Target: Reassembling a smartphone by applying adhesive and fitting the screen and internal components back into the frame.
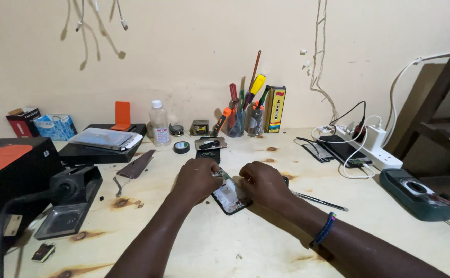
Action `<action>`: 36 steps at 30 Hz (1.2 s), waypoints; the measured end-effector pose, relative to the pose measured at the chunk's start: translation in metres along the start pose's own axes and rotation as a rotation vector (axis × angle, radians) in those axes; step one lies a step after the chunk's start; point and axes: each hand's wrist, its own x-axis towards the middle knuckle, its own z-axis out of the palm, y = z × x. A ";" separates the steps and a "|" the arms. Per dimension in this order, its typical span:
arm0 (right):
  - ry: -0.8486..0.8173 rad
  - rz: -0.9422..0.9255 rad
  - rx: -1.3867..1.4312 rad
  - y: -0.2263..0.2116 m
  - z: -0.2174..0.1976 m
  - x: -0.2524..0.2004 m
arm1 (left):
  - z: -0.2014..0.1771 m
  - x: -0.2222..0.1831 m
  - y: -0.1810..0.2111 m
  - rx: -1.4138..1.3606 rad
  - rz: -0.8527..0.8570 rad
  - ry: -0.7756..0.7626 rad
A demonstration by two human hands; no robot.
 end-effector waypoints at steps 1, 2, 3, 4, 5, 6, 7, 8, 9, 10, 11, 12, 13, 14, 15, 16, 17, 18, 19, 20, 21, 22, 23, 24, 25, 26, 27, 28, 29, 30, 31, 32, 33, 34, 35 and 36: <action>-0.001 -0.004 0.001 0.001 0.001 0.004 | 0.001 0.004 -0.003 0.001 -0.003 0.003; 0.005 -0.017 -0.005 0.003 0.002 0.005 | 0.004 0.007 -0.006 -0.052 -0.019 -0.005; 0.012 -0.030 -0.011 0.004 0.003 0.007 | 0.006 0.011 -0.009 -0.105 -0.035 -0.013; 0.013 -0.031 -0.013 -0.001 0.002 0.008 | 0.010 0.016 -0.015 -0.106 -0.034 -0.011; 0.014 -0.059 0.102 -0.005 0.000 0.009 | 0.014 0.022 -0.021 -0.156 -0.050 -0.024; 0.015 -0.084 0.219 -0.010 0.000 0.008 | 0.018 0.026 -0.028 -0.204 -0.066 -0.040; 0.015 -0.083 0.219 -0.013 0.000 0.010 | 0.020 0.030 -0.032 -0.204 -0.065 -0.041; -0.003 -0.102 0.253 -0.016 0.001 0.013 | 0.021 0.033 -0.036 -0.244 -0.052 -0.039; -0.022 -0.122 0.287 -0.019 0.001 0.015 | 0.022 0.037 -0.040 -0.283 -0.039 -0.036; -0.021 -0.123 0.286 -0.020 0.004 0.019 | 0.022 0.037 -0.039 -0.283 -0.038 -0.035; -0.048 -0.140 0.288 -0.020 0.007 0.022 | 0.022 0.037 -0.038 -0.296 -0.043 -0.033; -0.079 -0.160 0.291 -0.020 0.010 0.025 | 0.021 0.036 -0.038 -0.310 -0.053 -0.029; -0.083 -0.163 0.290 -0.015 0.016 0.033 | 0.023 0.038 -0.041 -0.313 -0.056 -0.026; -0.093 -0.192 0.300 -0.009 0.022 0.040 | 0.024 0.041 -0.045 -0.332 -0.050 -0.025; -0.103 -0.221 0.310 -0.004 0.028 0.047 | 0.026 0.044 -0.048 -0.352 -0.044 -0.024; -0.109 -0.224 0.313 -0.002 0.024 0.050 | 0.024 0.042 -0.047 -0.353 -0.051 -0.022; -0.182 -0.214 0.318 -0.001 0.020 0.052 | 0.023 0.041 -0.046 -0.406 -0.048 -0.017; -0.253 -0.204 0.321 0.001 0.015 0.055 | 0.022 0.040 -0.045 -0.459 -0.044 -0.012; -0.258 -0.205 0.323 -0.001 0.013 0.056 | 0.024 0.042 -0.046 -0.460 -0.049 -0.011; -0.275 -0.187 0.312 -0.003 0.010 0.058 | 0.025 0.045 -0.048 -0.478 -0.053 -0.007; -0.292 -0.169 0.301 -0.004 0.007 0.060 | 0.027 0.048 -0.049 -0.496 -0.057 -0.002; -0.295 -0.168 0.303 -0.009 0.002 0.057 | 0.023 0.046 -0.049 -0.496 -0.061 -0.004; -0.298 -0.131 0.363 -0.014 -0.003 0.055 | 0.018 0.044 -0.048 -0.483 -0.070 0.019; -0.297 -0.096 0.421 -0.019 -0.009 0.055 | 0.012 0.044 -0.048 -0.469 -0.077 0.045; -0.297 -0.098 0.423 -0.021 -0.011 0.054 | 0.002 0.035 -0.043 -0.467 -0.078 0.046; -0.310 0.000 0.575 -0.024 -0.014 0.053 | -0.007 0.026 -0.039 -0.419 -0.119 0.072; -0.321 0.099 0.726 -0.026 -0.016 0.052 | -0.016 0.016 -0.035 -0.370 -0.160 0.098; -0.325 0.100 0.726 -0.026 -0.021 0.054 | -0.009 0.031 -0.053 -0.372 -0.164 0.098; -0.293 0.178 0.789 -0.026 -0.025 0.056 | -0.003 0.045 -0.070 -0.334 -0.205 0.157; -0.259 0.250 0.850 -0.026 -0.031 0.061 | 0.001 0.061 -0.088 -0.294 -0.243 0.222; -0.261 0.245 0.848 -0.017 -0.023 0.075 | 0.003 0.070 -0.099 -0.296 -0.245 0.228; -0.165 0.307 0.892 -0.007 -0.015 0.088 | 0.007 0.077 -0.110 -0.286 -0.277 0.277; -0.067 0.369 0.934 0.003 -0.007 0.100 | 0.011 0.085 -0.121 -0.276 -0.309 0.326; -0.071 0.375 0.934 0.003 0.000 0.109 | 0.013 0.081 -0.120 -0.276 -0.313 0.320; -0.047 0.429 0.922 0.004 0.008 0.119 | 0.014 0.078 -0.120 -0.285 -0.314 0.328; -0.018 0.475 0.908 0.003 0.012 0.133 | 0.011 0.079 -0.118 -0.295 -0.310 0.344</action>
